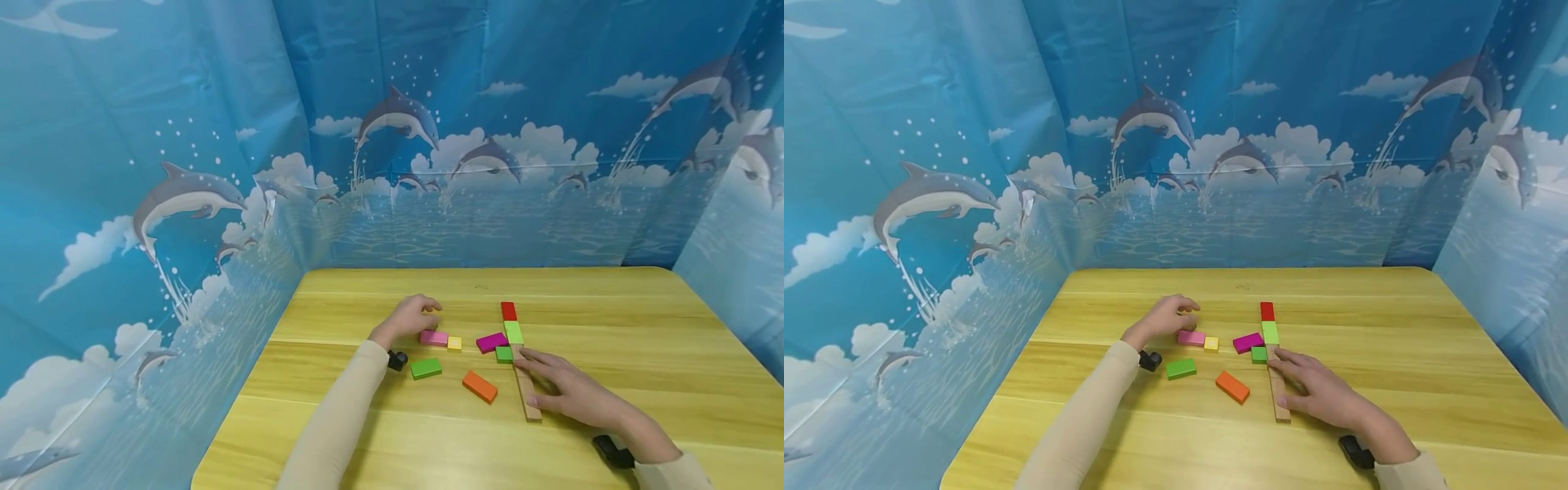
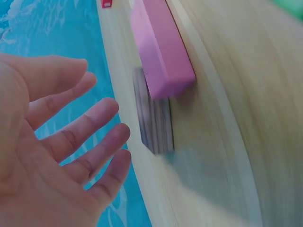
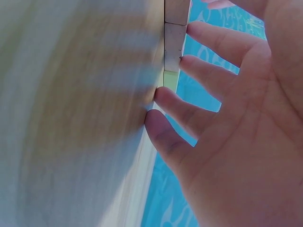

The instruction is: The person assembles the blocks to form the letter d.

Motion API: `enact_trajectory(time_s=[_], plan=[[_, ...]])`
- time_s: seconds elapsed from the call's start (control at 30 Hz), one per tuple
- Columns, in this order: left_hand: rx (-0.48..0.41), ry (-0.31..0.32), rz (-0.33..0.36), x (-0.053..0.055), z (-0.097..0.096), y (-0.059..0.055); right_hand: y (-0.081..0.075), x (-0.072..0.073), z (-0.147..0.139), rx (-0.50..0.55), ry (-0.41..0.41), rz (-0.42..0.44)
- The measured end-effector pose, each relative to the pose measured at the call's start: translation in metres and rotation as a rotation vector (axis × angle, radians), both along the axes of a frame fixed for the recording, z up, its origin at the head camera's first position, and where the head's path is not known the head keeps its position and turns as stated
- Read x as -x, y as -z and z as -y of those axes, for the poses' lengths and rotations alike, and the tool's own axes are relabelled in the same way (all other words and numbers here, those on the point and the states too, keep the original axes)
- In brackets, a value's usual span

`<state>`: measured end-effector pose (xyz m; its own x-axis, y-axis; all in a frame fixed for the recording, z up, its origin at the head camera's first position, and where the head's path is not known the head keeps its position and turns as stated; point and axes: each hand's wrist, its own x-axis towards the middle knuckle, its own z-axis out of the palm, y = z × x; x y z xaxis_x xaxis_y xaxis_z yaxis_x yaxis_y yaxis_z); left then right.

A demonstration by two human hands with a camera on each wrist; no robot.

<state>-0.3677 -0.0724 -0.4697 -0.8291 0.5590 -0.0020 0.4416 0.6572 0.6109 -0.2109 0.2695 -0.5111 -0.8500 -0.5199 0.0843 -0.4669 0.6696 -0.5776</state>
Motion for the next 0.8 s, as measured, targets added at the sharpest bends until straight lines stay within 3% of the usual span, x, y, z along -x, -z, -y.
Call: enact_trajectory(time_s=[0.2,0.37,0.63,0.8], plan=[[0.024,-0.01,0.007,0.011,0.014,0.01,0.0,-0.001,0.0,0.011,0.003,0.009],[0.044,0.021,-0.001,0.019,0.023,0.018,0.0,-0.002,0.0,0.01,0.005,0.003],[0.06,0.077,-0.031,0.024,0.027,0.02,-0.001,-0.003,-0.001,0.022,0.008,0.019],[0.103,0.059,-0.054,0.023,0.027,0.019,-0.001,-0.003,0.0,0.028,0.005,0.027]])
